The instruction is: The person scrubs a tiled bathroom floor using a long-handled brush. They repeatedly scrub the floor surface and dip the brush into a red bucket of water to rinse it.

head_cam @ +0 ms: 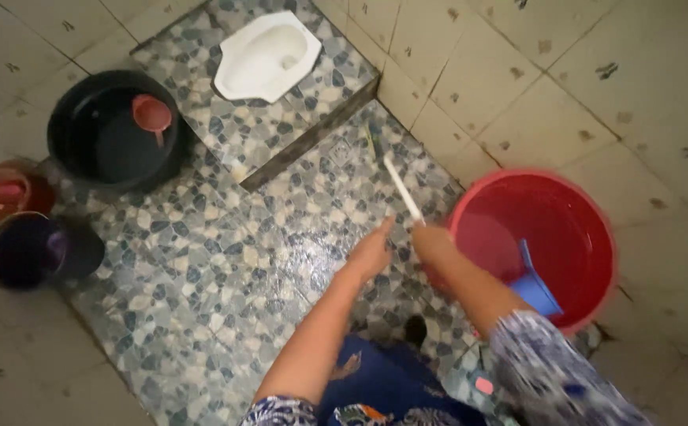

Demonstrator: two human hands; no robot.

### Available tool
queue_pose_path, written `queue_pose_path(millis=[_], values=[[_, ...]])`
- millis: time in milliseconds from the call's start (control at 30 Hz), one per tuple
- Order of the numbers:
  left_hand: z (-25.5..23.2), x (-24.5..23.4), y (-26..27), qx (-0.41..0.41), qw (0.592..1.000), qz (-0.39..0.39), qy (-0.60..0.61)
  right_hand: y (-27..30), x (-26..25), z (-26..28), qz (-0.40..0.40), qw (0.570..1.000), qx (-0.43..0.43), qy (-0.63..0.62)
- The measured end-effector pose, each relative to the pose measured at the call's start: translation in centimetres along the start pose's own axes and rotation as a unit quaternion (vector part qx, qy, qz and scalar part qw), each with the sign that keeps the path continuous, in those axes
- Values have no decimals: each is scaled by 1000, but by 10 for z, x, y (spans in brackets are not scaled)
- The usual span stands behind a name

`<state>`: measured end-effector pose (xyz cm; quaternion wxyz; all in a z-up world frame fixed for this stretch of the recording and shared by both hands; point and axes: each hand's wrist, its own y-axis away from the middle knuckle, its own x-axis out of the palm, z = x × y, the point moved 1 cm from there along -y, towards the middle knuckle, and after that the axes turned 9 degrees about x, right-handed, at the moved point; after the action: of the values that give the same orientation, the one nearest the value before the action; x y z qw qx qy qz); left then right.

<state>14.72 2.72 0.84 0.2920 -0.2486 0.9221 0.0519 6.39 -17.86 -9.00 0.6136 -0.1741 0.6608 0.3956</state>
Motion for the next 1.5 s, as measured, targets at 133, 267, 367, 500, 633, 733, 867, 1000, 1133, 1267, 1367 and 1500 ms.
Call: queue_pose_path(millis=[133, 267, 367, 500, 633, 733, 867, 1000, 1133, 1267, 1367, 1500], values=[[-24, -6, 4, -27, 999, 24, -9, -77, -4, 19, 2, 981, 142, -132], [-12, -1, 12, -44, 999, 12, 4, 6, -40, 1, -13, 998, 51, -28], [-9, 4, -11, -34, 999, 6, 4, 54, -65, -22, 7, 994, -53, 95], [-30, 28, -39, -28, 999, 10, -32, -7, -30, -69, 34, 997, -20, 65], [-82, 24, -44, -70, 997, 25, 18, -61, -23, -61, 4, 998, -17, 56], [-62, 37, -68, -83, 996, 13, 12, -94, -53, -58, -114, 991, -62, 18], [-45, 59, -77, -15, 999, -36, 3, -27, -67, -113, -79, 985, -137, 76], [-61, 70, -103, -40, 999, -36, -9, -31, -67, -150, -29, 990, -89, 104], [-100, 67, -110, -47, 998, -33, 10, -90, -63, -143, -5, 993, -60, 103], [-84, 91, -123, -38, 998, -41, 9, -110, -71, -178, 9, 991, -68, 111], [-81, 94, -136, -10, 998, -64, 1, -86, -104, -207, 70, 985, -39, 152], [-119, 111, -152, -8, 998, -61, -23, -74, -183, -226, 82, 984, -1, 158]])
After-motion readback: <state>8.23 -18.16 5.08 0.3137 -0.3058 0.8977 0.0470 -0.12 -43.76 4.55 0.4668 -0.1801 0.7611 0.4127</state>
